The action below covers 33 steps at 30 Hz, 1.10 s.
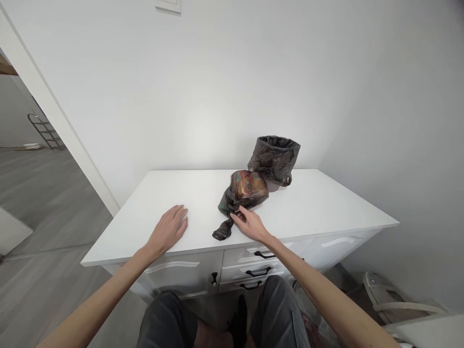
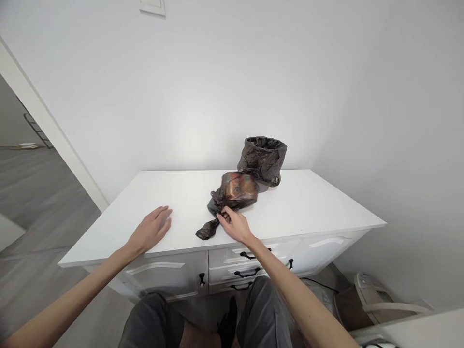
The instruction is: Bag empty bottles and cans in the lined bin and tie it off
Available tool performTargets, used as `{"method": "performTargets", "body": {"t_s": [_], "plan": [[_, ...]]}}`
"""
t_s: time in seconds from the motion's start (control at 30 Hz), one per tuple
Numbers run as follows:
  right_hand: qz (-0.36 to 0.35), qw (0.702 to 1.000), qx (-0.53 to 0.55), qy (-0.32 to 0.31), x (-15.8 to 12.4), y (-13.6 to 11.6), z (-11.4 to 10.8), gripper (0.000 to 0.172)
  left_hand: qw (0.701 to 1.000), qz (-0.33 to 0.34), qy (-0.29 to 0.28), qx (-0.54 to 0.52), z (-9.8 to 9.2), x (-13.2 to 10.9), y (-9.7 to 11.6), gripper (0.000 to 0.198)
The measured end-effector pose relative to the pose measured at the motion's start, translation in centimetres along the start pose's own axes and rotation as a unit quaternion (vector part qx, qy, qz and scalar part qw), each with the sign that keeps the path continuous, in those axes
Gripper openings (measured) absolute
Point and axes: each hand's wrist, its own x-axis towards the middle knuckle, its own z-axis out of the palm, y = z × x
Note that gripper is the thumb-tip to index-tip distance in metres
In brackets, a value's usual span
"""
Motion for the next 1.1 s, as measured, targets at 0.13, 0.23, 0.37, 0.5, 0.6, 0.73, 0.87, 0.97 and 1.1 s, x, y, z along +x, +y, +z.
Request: {"method": "performTargets", "body": {"t_s": [0.13, 0.23, 0.37, 0.5, 0.6, 0.73, 0.87, 0.97, 1.1], "plan": [[-0.027, 0.999, 0.021, -0.030, 1.4, -1.4, 1.1, 0.037, 0.995, 0.079, 0.058, -0.026, -0.9, 1.4, 3.0, 0.044], [-0.033, 0.997, 0.050, -0.041, 2.2, -2.0, 1.6, 0.038, 0.990, 0.097, 0.096, -0.042, -0.4, 3.0, 5.3, 0.042], [-0.031, 0.993, 0.104, -0.048, 2.7, -1.9, 1.9, 0.037, 0.986, 0.106, 0.114, -0.063, 1.5, 5.3, 6.7, 0.038], [-0.017, 0.990, 0.130, -0.045, 2.8, -1.7, 1.9, 0.034, 0.985, 0.114, 0.113, -0.069, 3.1, 6.9, 6.5, 0.032], [-0.005, 0.989, 0.146, -0.034, 2.8, -2.0, 1.9, 0.032, 0.984, 0.115, 0.118, -0.068, 3.6, 7.3, 6.0, 0.026], [0.017, 0.984, 0.175, -0.006, 2.9, -2.5, 1.7, 0.033, 0.984, 0.100, 0.134, -0.062, 3.7, 7.2, 5.7, 0.019], [0.031, 0.978, 0.204, 0.024, 2.9, -2.2, 1.4, 0.040, 0.981, 0.048, 0.164, -0.091, 3.6, 7.1, 5.5, 0.016], [0.046, 0.970, 0.234, 0.040, 2.9, -1.7, 1.3, 0.043, 0.966, -0.040, 0.208, -0.147, 3.6, 7.4, 5.1, 0.015], [0.068, 0.945, 0.316, 0.054, 3.0, -1.1, 1.5, 0.043, 0.918, -0.190, 0.239, -0.253, 3.6, 7.9, 4.1, 0.015]]}}
